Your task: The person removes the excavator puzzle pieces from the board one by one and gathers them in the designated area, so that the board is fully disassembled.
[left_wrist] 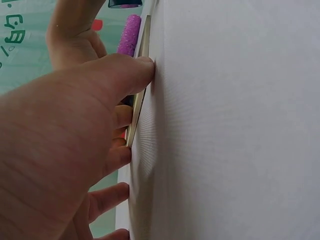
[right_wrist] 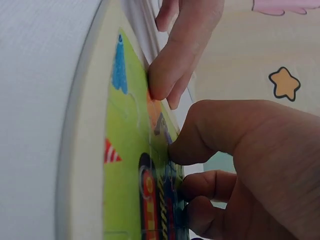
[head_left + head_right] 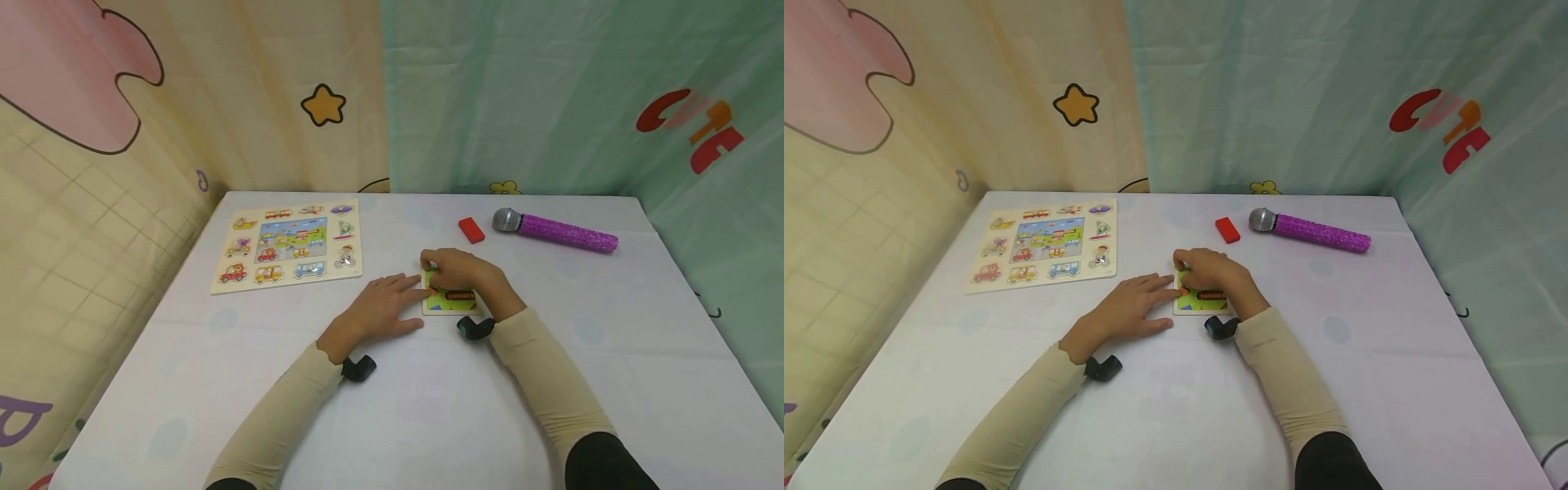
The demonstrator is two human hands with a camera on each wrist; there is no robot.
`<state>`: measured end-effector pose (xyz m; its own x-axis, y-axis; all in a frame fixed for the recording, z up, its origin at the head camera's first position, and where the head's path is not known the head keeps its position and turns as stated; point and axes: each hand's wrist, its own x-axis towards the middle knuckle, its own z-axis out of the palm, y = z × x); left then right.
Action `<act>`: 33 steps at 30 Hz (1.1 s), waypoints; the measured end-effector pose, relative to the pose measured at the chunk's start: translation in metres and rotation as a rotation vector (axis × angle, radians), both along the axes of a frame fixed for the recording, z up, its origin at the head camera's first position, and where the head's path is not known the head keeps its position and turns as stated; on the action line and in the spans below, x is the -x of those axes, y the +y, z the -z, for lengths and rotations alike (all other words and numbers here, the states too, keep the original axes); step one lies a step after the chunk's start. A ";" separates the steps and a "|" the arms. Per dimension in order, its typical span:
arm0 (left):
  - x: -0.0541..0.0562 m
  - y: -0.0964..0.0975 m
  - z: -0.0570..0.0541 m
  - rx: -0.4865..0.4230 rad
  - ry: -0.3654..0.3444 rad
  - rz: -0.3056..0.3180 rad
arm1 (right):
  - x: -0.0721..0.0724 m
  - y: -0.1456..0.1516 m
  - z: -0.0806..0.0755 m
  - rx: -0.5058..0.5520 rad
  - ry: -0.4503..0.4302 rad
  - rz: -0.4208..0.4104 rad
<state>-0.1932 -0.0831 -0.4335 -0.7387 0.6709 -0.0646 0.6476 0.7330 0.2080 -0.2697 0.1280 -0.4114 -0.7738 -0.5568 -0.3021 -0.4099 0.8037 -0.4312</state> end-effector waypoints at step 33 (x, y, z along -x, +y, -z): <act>0.000 -0.001 0.002 -0.001 0.029 0.000 | 0.002 -0.005 0.004 0.028 0.007 0.001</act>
